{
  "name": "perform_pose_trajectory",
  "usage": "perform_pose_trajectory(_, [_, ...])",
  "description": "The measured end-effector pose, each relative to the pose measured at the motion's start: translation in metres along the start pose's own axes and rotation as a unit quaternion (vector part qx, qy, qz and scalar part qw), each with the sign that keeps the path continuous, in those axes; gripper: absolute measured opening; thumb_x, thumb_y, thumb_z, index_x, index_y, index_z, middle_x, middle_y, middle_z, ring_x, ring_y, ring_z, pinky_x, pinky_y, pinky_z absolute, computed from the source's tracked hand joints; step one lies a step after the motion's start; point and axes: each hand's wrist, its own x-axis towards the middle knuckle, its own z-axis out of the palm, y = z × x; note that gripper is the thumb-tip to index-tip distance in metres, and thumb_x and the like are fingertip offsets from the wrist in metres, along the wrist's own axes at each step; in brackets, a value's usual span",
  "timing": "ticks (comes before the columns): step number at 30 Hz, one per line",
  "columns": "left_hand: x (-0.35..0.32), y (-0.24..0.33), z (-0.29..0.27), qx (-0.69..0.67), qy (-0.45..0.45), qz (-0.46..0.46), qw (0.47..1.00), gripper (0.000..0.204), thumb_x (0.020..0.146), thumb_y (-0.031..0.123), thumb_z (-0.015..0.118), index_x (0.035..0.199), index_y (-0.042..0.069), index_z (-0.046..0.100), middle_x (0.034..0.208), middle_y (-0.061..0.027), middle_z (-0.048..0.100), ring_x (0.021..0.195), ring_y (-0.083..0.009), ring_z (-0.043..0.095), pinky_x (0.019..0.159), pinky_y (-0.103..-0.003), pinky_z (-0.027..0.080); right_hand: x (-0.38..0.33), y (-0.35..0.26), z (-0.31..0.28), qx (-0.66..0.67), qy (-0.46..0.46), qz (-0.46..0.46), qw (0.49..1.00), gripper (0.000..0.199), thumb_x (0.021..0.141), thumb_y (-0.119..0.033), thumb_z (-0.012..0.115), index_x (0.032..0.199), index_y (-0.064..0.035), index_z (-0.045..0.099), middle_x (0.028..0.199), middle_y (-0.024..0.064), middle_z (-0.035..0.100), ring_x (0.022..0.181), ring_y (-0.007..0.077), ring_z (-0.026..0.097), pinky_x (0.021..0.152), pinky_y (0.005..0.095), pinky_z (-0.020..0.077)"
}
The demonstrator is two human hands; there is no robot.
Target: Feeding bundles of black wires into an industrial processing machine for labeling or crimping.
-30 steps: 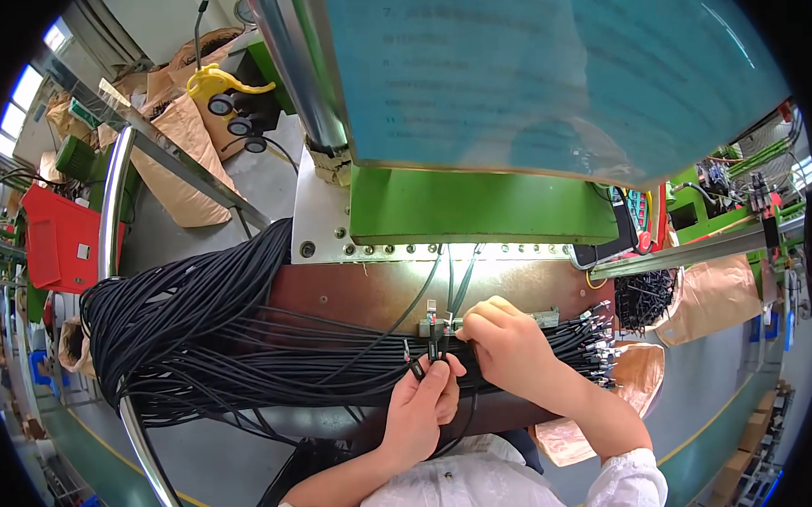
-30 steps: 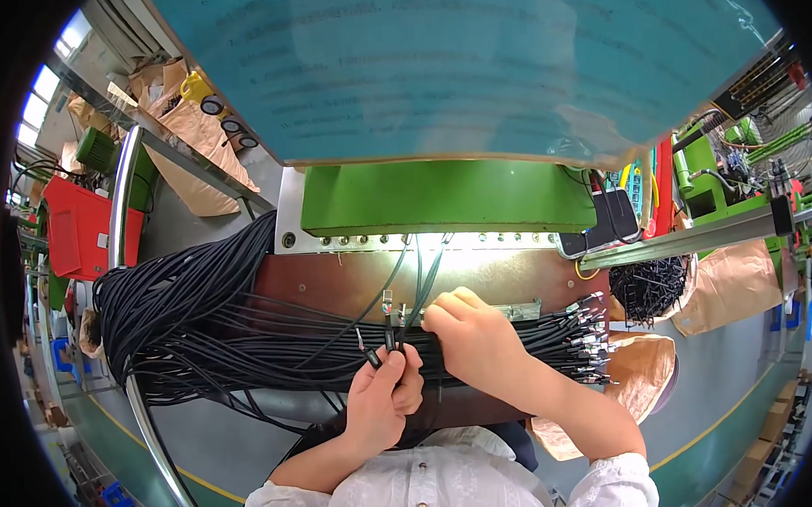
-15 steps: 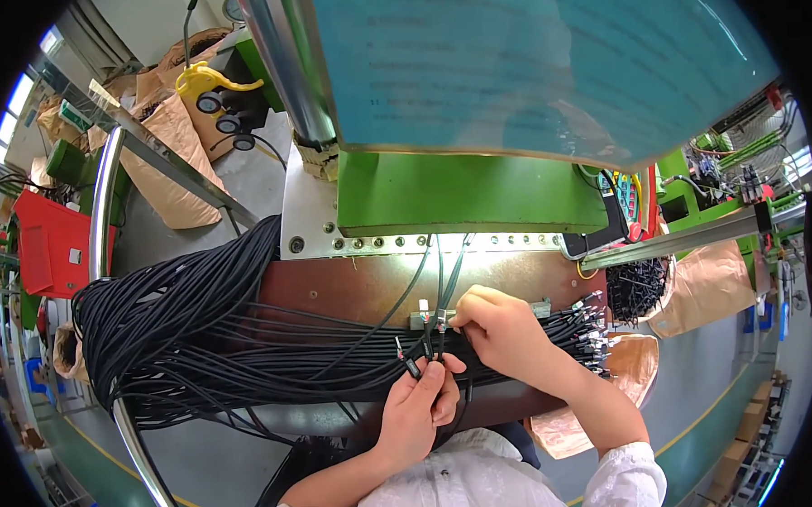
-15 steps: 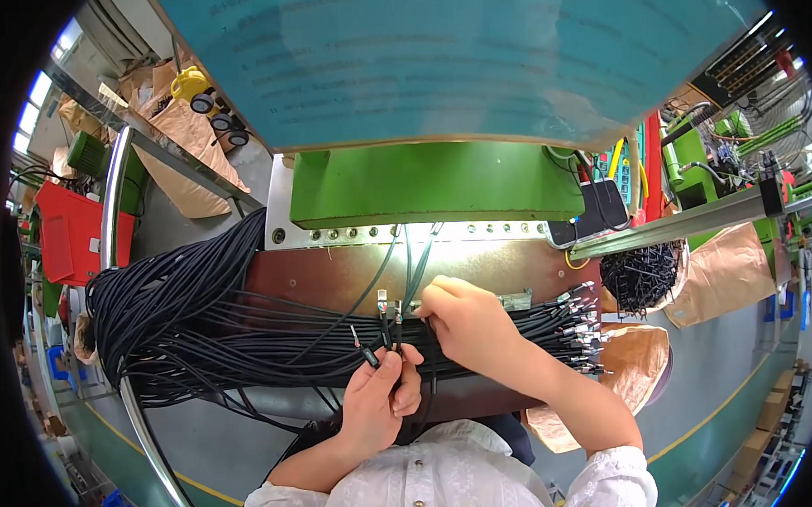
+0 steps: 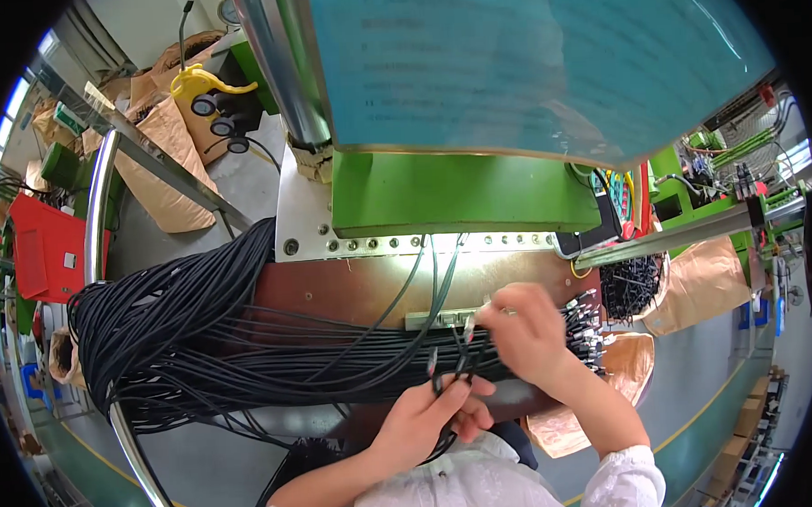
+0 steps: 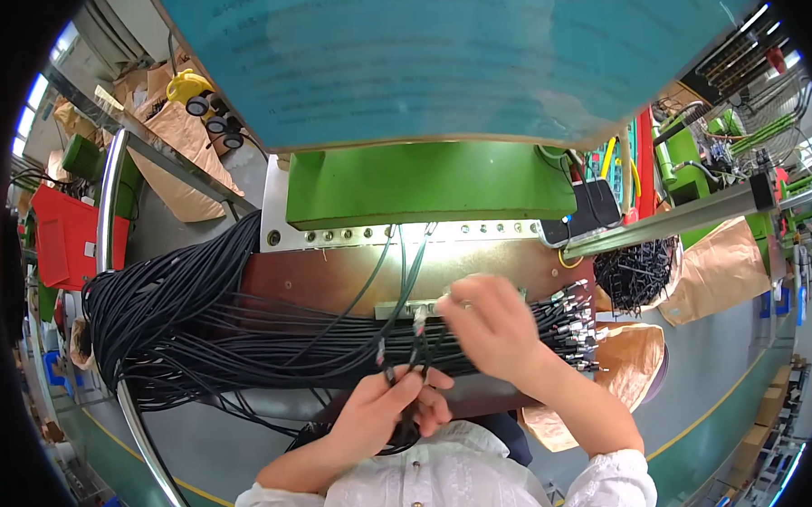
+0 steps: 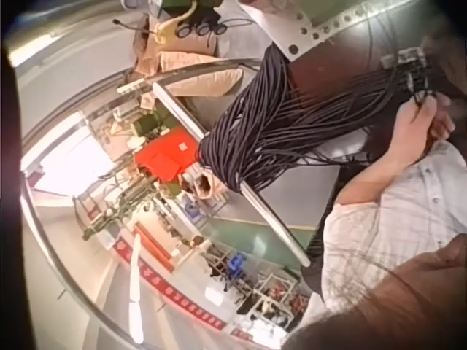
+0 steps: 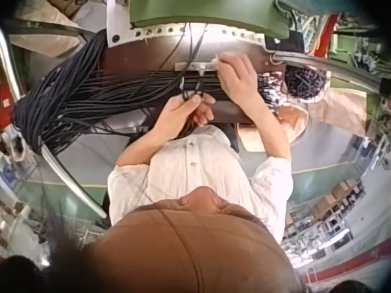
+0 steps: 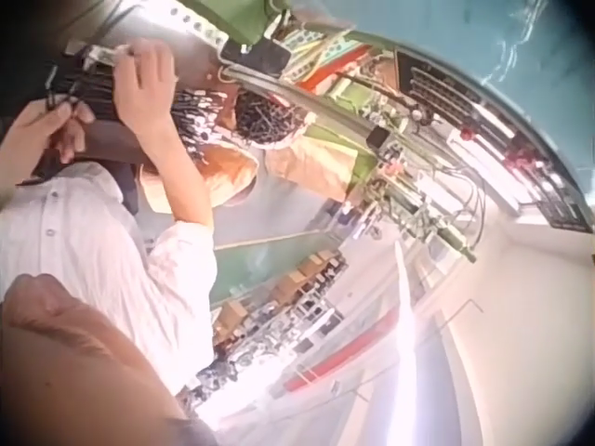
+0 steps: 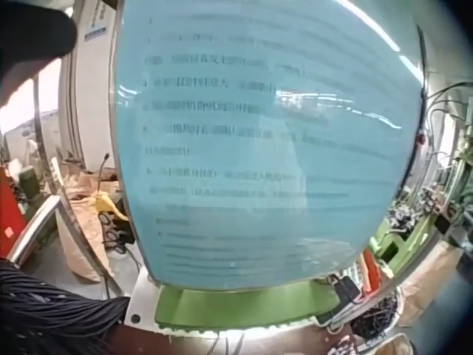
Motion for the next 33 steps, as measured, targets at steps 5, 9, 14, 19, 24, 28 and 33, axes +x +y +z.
perform_pose_trajectory(5, [0.001,-0.006,-0.006,0.077,0.139,0.226,0.961,0.029,0.100,0.029,0.038,0.105,0.004,0.051,0.061,0.0010,0.037,0.052,-0.0065,0.029,0.048,-0.020,0.027,-0.007,0.000,0.007,0.060,-0.125,0.010,0.990,0.028,0.065,-0.006,0.060,0.093,-0.0034,0.055,0.094,0.0081,0.056,0.086,0.0246,0.056,0.073,0.0332,0.0482])
perform_pose_trajectory(9, [0.003,-0.001,-0.006,-0.036,0.086,0.154,0.984,0.027,0.100,0.030,0.040,0.104,0.006,0.051,0.061,0.0019,0.035,0.051,-0.0059,0.028,0.046,-0.020,0.025,0.000,-0.002,0.000,0.030,-0.201,0.007,0.979,0.029,0.065,-0.005,0.060,0.094,-0.0026,0.055,0.094,0.0082,0.056,0.085,0.0239,0.056,0.072,0.0324,0.0481])
perform_pose_trajectory(14, [0.009,-0.006,-0.010,-0.098,0.060,0.090,0.989,0.024,0.101,0.027,0.038,0.104,0.007,0.050,0.061,0.0027,0.034,0.050,-0.0053,0.027,0.045,-0.021,0.022,0.008,-0.006,0.003,0.039,-0.200,-0.004,0.979,0.031,0.062,-0.001,0.065,0.092,-0.0032,0.057,0.090,0.0090,0.056,0.082,0.0267,0.056,0.070,0.0343,0.0489])
perform_pose_trajectory(19, [0.010,0.000,-0.001,-0.056,-0.016,-0.009,0.998,0.023,0.101,0.026,0.036,0.104,0.007,0.048,0.059,0.0034,0.032,0.048,-0.0050,0.025,0.044,-0.021,0.021,0.009,-0.012,-0.009,0.017,-0.064,0.033,0.997,0.025,0.066,0.003,0.066,0.088,-0.0038,0.056,0.088,0.0082,0.059,0.079,0.0267,0.059,0.070,0.0347,0.0500])
perform_pose_trajectory(24, [-0.008,-0.002,0.003,0.225,0.012,0.184,0.957,0.025,0.101,0.028,0.034,0.102,0.008,0.049,0.058,0.0038,0.031,0.047,-0.0048,0.024,0.044,-0.021,0.021,-0.014,0.011,-0.008,0.093,-0.013,0.116,0.989,0.016,0.071,0.001,0.063,0.084,-0.0041,0.057,0.089,0.0092,0.062,0.080,0.0276,0.061,0.069,0.0352,0.0503])
perform_pose_trajectory(28, [-0.008,0.029,0.004,0.032,0.127,0.170,0.977,0.028,0.101,0.032,0.033,0.098,0.008,0.047,0.061,0.0031,0.032,0.049,-0.0049,0.025,0.044,-0.020,0.022,-0.028,0.015,-0.005,0.121,-0.042,0.173,0.977,0.012,0.073,-0.001,0.062,0.084,-0.0050,0.058,0.088,0.0089,0.063,0.080,0.0284,0.061,0.069,0.0359,0.0502])
perform_pose_trajectory(33, [0.009,0.009,0.006,-0.066,0.042,0.058,0.995,0.027,0.100,0.031,0.033,0.091,0.009,0.046,0.061,0.0032,0.032,0.051,-0.0052,0.026,0.043,-0.020,0.022,-0.016,0.012,-0.013,0.088,-0.136,0.198,0.967,0.015,0.071,0.003,0.064,0.083,-0.0034,0.057,0.088,0.0111,0.064,0.081,0.0294,0.061,0.070,0.0356,0.0505])
